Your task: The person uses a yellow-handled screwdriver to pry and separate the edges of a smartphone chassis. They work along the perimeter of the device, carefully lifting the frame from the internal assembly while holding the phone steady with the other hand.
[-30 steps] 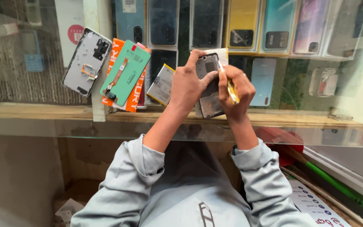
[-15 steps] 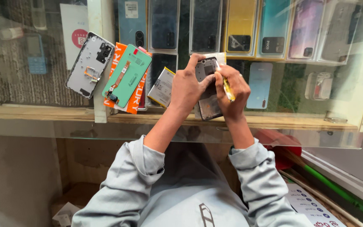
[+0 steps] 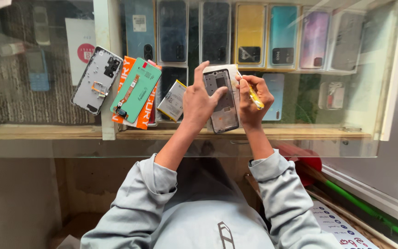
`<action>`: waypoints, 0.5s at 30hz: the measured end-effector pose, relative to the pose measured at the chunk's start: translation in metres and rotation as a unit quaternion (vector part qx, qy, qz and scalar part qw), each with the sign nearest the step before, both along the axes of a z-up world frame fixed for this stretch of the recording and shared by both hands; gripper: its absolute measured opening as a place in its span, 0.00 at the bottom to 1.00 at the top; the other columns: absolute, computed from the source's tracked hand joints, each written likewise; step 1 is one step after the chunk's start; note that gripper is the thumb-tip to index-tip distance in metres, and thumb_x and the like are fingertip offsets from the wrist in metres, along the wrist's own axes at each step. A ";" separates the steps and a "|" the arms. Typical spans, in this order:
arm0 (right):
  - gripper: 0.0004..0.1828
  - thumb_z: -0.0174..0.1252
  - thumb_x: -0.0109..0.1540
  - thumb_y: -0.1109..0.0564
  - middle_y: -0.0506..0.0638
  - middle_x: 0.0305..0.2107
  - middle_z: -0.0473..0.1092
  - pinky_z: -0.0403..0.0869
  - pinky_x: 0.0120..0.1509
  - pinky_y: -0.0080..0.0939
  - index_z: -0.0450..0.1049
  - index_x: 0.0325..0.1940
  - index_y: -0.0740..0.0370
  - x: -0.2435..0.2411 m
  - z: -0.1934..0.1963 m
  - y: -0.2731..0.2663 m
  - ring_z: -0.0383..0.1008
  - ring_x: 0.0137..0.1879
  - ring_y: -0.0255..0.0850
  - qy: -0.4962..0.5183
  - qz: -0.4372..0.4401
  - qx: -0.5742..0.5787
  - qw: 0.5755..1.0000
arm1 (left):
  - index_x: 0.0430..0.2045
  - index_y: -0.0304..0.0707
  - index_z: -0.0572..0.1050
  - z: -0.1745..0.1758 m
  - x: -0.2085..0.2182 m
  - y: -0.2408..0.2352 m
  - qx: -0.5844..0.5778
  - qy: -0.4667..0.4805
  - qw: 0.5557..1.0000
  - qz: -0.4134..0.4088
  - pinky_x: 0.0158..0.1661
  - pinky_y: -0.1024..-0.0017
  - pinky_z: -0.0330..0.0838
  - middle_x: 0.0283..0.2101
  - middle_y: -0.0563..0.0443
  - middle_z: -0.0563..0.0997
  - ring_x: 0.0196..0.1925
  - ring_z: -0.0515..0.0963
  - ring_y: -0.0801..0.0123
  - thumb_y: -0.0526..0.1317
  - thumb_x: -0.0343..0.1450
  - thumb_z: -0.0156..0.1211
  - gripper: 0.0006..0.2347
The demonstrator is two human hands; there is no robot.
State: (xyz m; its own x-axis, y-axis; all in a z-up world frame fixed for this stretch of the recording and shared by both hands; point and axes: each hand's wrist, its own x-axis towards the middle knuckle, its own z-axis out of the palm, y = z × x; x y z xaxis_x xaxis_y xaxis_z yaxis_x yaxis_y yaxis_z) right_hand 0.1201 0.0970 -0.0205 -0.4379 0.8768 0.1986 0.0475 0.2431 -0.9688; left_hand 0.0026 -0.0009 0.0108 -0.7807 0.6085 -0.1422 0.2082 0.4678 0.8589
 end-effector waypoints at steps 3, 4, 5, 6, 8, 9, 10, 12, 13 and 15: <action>0.07 0.58 0.70 0.62 0.56 0.42 0.78 0.81 0.53 0.37 0.73 0.49 0.71 0.001 0.002 0.006 0.80 0.45 0.38 0.083 0.028 -0.054 0.995 | 0.49 0.36 0.70 0.004 -0.002 0.001 0.055 -0.036 0.998 0.019 0.41 0.60 0.76 0.38 0.38 0.85 0.42 0.85 0.48 0.41 0.65 0.70 0.21; 0.06 0.58 0.70 0.63 0.57 0.42 0.78 0.81 0.54 0.38 0.73 0.48 0.71 0.003 0.006 0.008 0.80 0.46 0.39 0.085 0.022 -0.059 0.994 | 0.47 0.35 0.72 0.005 -0.003 0.002 0.063 -0.055 0.996 0.010 0.41 0.61 0.77 0.38 0.39 0.85 0.42 0.85 0.51 0.40 0.66 0.69 0.18; 0.06 0.58 0.70 0.64 0.58 0.41 0.78 0.81 0.54 0.39 0.73 0.48 0.71 0.006 0.012 0.007 0.80 0.47 0.40 0.089 0.018 -0.066 0.994 | 0.45 0.34 0.73 0.008 -0.004 0.001 0.070 -0.072 0.995 0.002 0.41 0.63 0.77 0.38 0.40 0.86 0.42 0.86 0.54 0.39 0.68 0.68 0.15; 0.06 0.58 0.69 0.64 0.59 0.41 0.78 0.82 0.54 0.40 0.73 0.48 0.71 0.009 0.019 0.005 0.81 0.47 0.42 0.093 0.013 -0.073 0.993 | 0.43 0.33 0.74 0.010 -0.006 0.000 0.076 -0.090 0.993 -0.006 0.41 0.65 0.77 0.38 0.41 0.86 0.41 0.87 0.57 0.38 0.69 0.67 0.13; 0.05 0.57 0.69 0.65 0.60 0.42 0.78 0.82 0.55 0.40 0.73 0.48 0.71 0.021 0.038 0.000 0.81 0.49 0.42 0.103 0.018 -0.083 0.991 | 0.42 0.31 0.75 0.017 -0.009 -0.002 0.099 -0.139 0.985 -0.016 0.40 0.68 0.77 0.37 0.44 0.86 0.39 0.86 0.62 0.37 0.69 0.65 0.11; 0.05 0.56 0.69 0.66 0.60 0.43 0.78 0.82 0.56 0.41 0.73 0.48 0.71 0.028 0.049 -0.003 0.81 0.50 0.43 0.109 0.022 -0.089 0.990 | 0.41 0.31 0.75 0.021 -0.010 -0.004 0.110 -0.163 0.980 -0.020 0.40 0.69 0.77 0.36 0.45 0.86 0.38 0.86 0.65 0.36 0.70 0.64 0.10; 0.06 0.56 0.69 0.66 0.60 0.44 0.78 0.82 0.57 0.41 0.73 0.50 0.71 0.035 0.062 -0.008 0.81 0.51 0.43 0.114 0.031 -0.089 0.989 | 0.43 0.30 0.76 0.027 -0.010 -0.007 0.156 -0.232 0.960 -0.027 0.41 0.70 0.77 0.38 0.46 0.85 0.39 0.84 0.67 0.36 0.70 0.63 0.10; 0.08 0.56 0.68 0.67 0.60 0.46 0.77 0.81 0.59 0.41 0.73 0.52 0.70 0.048 0.090 -0.015 0.80 0.53 0.43 0.125 0.051 -0.087 0.987 | 0.46 0.30 0.76 0.043 -0.008 -0.011 0.245 -0.364 0.898 -0.042 0.44 0.72 0.77 0.42 0.49 0.84 0.41 0.82 0.73 0.34 0.70 0.61 0.12; 0.09 0.57 0.68 0.68 0.61 0.46 0.77 0.80 0.60 0.42 0.73 0.53 0.71 0.053 0.104 -0.018 0.80 0.54 0.44 0.126 0.058 -0.085 0.987 | 0.46 0.30 0.76 0.052 -0.005 -0.016 0.246 -0.433 0.866 -0.043 0.44 0.71 0.78 0.42 0.48 0.83 0.40 0.82 0.71 0.34 0.70 0.60 0.12; 0.11 0.58 0.68 0.68 0.61 0.47 0.76 0.80 0.62 0.44 0.73 0.55 0.72 0.065 0.130 -0.027 0.80 0.56 0.47 0.125 0.072 -0.084 0.986 | 0.47 0.29 0.75 0.072 0.003 -0.030 0.239 -0.565 0.789 -0.042 0.44 0.67 0.80 0.42 0.46 0.83 0.40 0.83 0.69 0.33 0.71 0.59 0.12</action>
